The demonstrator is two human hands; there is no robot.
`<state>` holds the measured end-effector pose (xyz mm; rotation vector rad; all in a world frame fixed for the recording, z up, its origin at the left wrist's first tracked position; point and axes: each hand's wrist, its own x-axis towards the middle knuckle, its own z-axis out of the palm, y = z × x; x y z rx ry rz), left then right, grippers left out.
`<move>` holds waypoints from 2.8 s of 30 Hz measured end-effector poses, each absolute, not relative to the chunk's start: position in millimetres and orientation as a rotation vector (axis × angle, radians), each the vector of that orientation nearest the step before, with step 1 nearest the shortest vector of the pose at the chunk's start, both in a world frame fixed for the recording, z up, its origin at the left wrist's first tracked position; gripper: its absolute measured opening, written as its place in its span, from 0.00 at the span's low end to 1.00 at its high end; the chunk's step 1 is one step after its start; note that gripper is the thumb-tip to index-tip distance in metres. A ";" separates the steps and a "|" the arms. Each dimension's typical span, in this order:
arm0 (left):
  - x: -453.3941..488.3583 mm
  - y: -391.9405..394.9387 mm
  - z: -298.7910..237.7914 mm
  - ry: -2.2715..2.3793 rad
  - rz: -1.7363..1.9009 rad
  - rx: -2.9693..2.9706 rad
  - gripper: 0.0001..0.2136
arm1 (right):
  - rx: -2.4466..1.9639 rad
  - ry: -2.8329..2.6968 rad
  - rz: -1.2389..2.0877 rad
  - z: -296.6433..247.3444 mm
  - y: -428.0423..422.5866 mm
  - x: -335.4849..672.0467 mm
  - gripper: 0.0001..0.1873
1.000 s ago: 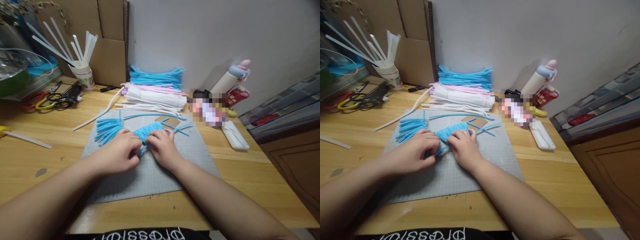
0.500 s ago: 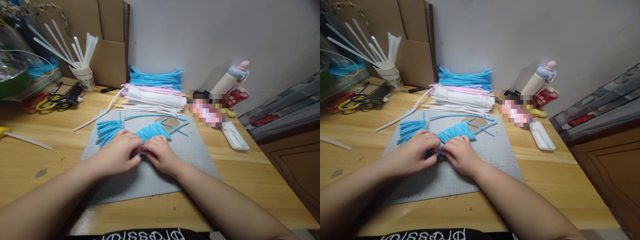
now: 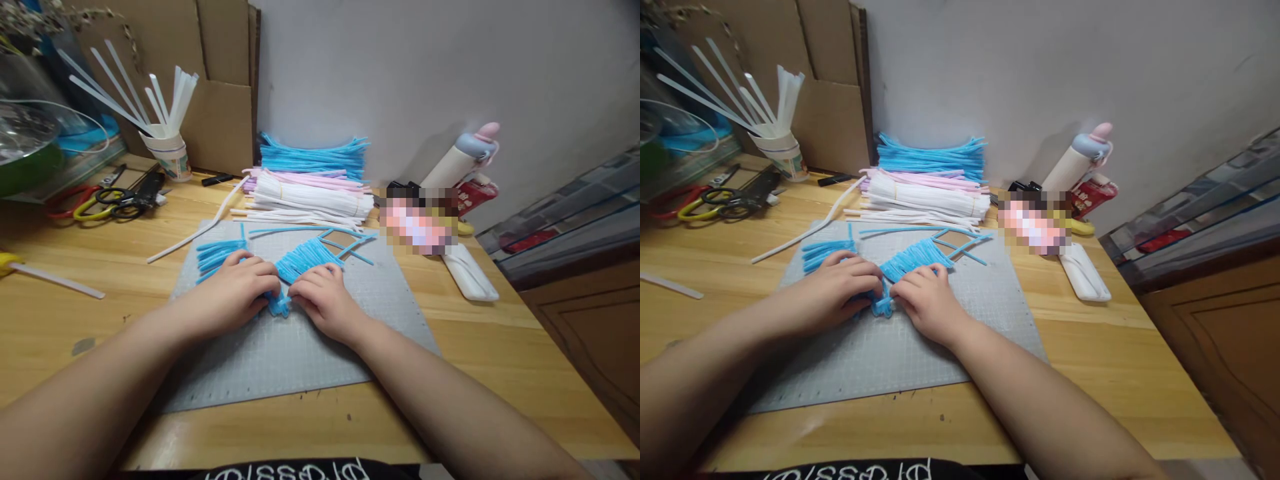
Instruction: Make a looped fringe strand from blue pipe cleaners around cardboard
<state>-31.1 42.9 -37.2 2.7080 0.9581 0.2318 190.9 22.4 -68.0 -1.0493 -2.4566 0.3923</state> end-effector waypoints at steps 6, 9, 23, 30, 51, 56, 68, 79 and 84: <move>-29.4 42.3 -39.1 0.936 0.235 2.732 0.15 | -1.102 -2.402 0.426 -69.8 24.2 192.6 0.07; -28.4 41.4 -37.0 0.949 0.196 2.742 0.14 | -1.114 -2.389 0.427 -70.0 23.6 191.6 0.06; -21.2 41.9 -44.1 1.028 0.238 2.638 0.12 | -1.144 -2.294 0.533 -69.2 23.0 188.6 0.05; -19.5 38.2 -43.7 1.000 0.240 2.649 0.08 | -1.143 -2.303 0.531 -71.0 22.6 189.5 0.08; -22.9 41.9 -45.0 0.953 0.181 2.678 0.09 | -1.099 -2.366 0.467 -72.0 21.3 188.5 0.08; -18.6 39.5 -46.6 1.018 0.184 2.675 0.08 | -1.058 -2.323 0.537 -71.7 21.4 185.5 0.05; -17.0 39.5 -44.3 1.231 0.436 2.608 0.08 | -1.067 -2.187 0.617 -74.4 22.0 186.7 0.09; -6.5 29.9 -43.1 1.150 0.290 2.654 0.07 | -1.034 -2.123 0.640 -68.1 14.8 182.9 0.11; -7.9 30.3 -41.7 1.194 0.314 2.631 0.08 | -1.074 -2.275 0.532 -64.9 9.6 180.6 0.07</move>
